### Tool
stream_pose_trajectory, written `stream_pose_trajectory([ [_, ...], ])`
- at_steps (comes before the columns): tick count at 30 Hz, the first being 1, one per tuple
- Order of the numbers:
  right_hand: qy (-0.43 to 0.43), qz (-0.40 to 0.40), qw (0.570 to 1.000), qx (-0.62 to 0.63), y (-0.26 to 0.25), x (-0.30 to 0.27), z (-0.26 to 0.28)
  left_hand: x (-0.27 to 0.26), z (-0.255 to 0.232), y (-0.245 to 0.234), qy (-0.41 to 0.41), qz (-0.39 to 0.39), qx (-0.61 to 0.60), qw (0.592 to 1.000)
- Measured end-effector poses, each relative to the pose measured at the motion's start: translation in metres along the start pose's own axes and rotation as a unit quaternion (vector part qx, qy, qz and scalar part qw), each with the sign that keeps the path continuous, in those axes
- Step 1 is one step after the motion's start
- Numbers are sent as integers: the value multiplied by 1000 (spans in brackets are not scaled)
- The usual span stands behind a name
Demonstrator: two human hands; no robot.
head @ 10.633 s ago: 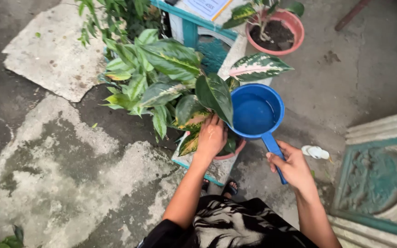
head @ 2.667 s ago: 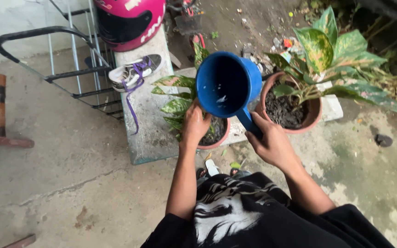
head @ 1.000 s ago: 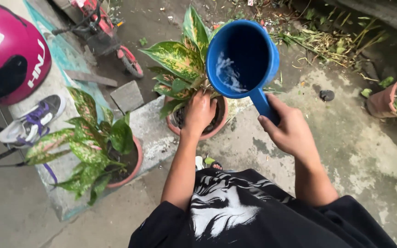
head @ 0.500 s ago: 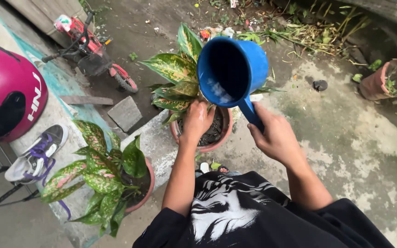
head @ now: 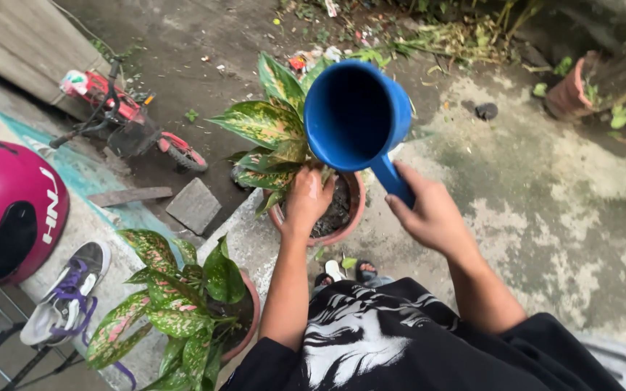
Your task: Watering various potted plants in an outdoor garden area using a water dipper.
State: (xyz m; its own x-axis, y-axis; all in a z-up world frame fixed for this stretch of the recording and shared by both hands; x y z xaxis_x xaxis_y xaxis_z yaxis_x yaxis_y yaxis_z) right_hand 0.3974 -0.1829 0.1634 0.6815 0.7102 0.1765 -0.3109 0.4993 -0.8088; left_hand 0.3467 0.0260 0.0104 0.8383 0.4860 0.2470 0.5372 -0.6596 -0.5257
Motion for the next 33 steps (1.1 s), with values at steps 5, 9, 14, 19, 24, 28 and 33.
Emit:
stream_pose_trajectory([
  [5,158,50,969,185,1,-17,-32,-2,-29,2,16,14,-25,999],
  [9,130,-9,904,406,-6,-38,-71,-2,-42,29,88,-10,-22,996],
  [14,186,-78,859,470,-37,-83,-133,-1,-116,63,103,51,-37,993],
  [19,232,-148,861,429,-76,-156,-204,-9,-173,164,138,103,-44,984],
  [24,306,-195,828,427,-101,-246,-294,-27,-237,289,162,195,-81,964],
  [28,352,-261,787,435,-123,-320,-340,-50,-282,379,202,256,-93,941],
  [33,390,-369,736,413,-146,-389,-377,-76,-338,488,272,361,-83,888],
])
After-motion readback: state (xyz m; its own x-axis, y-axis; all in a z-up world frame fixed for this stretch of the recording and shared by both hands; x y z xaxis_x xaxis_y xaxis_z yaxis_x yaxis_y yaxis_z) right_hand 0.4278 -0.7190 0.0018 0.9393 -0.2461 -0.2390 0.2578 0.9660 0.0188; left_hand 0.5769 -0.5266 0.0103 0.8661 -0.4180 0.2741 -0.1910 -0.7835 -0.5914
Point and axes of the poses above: each hand's wrist, its own x-axis towards the middle knuckle, its own y-axis out of the palm, z = x × y, the point moved 6 cm from there along x, towards the middle knuckle, and after that the axes turned 13 degrees about -x, right-handed, at the moved point
